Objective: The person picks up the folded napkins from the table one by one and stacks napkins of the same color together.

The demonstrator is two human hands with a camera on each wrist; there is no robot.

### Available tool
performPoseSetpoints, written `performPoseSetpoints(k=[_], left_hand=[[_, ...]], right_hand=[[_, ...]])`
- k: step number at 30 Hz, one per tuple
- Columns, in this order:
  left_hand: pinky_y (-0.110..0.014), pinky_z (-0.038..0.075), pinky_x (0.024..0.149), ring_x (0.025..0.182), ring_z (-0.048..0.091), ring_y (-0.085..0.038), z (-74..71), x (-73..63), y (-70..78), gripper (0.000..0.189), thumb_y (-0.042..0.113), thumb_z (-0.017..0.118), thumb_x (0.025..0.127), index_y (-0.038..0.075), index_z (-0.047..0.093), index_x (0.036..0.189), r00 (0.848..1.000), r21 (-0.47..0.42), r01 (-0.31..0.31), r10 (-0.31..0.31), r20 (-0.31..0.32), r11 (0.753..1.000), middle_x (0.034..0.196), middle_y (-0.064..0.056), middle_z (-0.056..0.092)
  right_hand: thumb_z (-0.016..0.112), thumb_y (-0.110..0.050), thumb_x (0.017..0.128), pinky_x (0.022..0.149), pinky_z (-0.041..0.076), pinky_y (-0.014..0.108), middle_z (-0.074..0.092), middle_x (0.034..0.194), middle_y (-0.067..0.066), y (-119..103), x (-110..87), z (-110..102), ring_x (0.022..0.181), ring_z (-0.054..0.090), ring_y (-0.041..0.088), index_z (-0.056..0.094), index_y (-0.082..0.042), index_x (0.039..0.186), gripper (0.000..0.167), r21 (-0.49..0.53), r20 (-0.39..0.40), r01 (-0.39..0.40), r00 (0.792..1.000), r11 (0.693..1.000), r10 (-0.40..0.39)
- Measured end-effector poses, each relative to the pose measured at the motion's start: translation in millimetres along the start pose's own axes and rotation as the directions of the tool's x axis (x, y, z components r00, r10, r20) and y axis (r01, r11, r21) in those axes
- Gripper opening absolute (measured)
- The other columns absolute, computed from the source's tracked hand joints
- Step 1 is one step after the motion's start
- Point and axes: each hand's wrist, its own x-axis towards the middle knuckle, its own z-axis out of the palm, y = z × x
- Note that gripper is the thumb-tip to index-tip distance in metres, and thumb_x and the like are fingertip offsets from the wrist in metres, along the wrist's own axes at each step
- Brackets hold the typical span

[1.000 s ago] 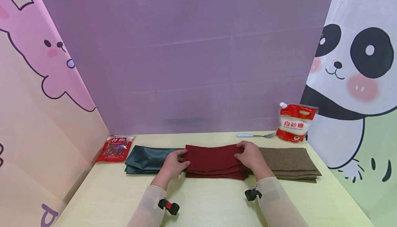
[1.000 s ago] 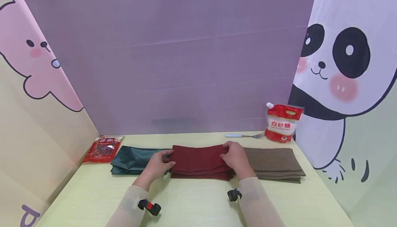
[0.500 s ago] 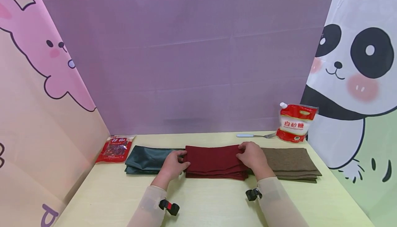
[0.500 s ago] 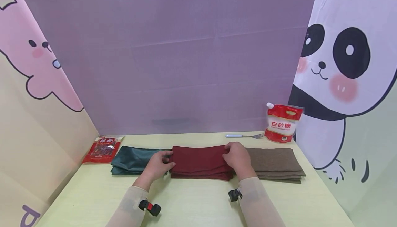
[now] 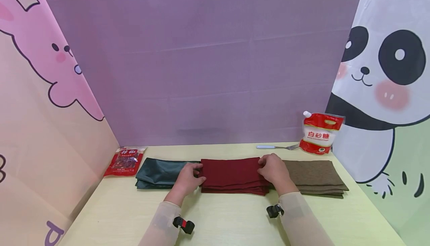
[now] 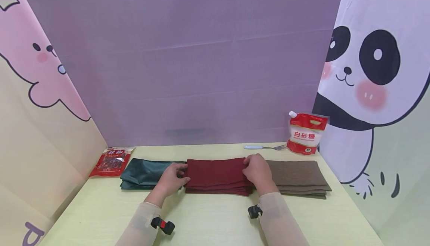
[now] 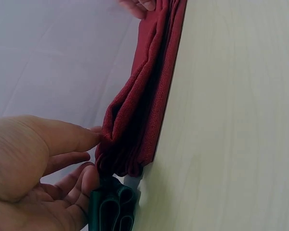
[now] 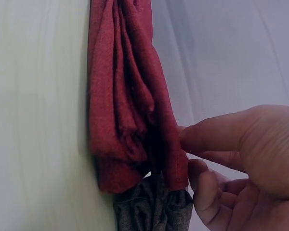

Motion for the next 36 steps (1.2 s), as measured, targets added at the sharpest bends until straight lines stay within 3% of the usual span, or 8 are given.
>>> performPoseSetpoints(k=[20,29,36], left_hand=[[-0.043,0.058,0.088,0.117,0.062,-0.031,0.9,-0.5,-4.2,0.050,0.010,0.078,0.096,0.005,0.062,0.142,1.000,0.014,-0.008,0.008,0.007,1.000,0.136,-0.014,0.059],[-0.045,0.056,0.089,0.115,0.062,-0.027,-10.2,-5.9,-6.8,0.037,0.013,0.074,0.099,0.013,0.067,0.135,0.997,0.019,-0.062,0.063,-0.044,0.998,0.131,-0.006,0.060],[-0.049,0.055,0.095,0.117,0.063,-0.026,-26.7,-17.8,-9.2,0.035,0.010,0.073,0.100,0.015,0.068,0.134,0.982,0.022,-0.155,0.157,-0.104,0.988,0.130,-0.001,0.062]], right_hand=[[0.079,-0.006,0.088,0.088,0.056,0.053,0.066,0.114,0.019,-6.1,-1.8,2.5,0.103,0.066,0.037,0.074,0.001,0.111,0.025,-0.068,0.049,0.020,0.999,0.997,-0.017],[0.081,-0.013,0.089,0.082,0.057,0.050,0.060,0.100,0.014,-8.3,-7.6,-6.9,0.085,0.062,0.028,0.073,-0.001,0.117,0.031,-0.162,0.024,0.124,0.992,0.979,-0.121],[0.081,-0.010,0.087,0.079,0.055,0.047,0.059,0.095,0.008,3.0,-19.5,-11.0,0.085,0.059,0.026,0.074,-0.005,0.112,0.027,-0.187,-0.056,0.235,0.967,0.954,-0.249]])
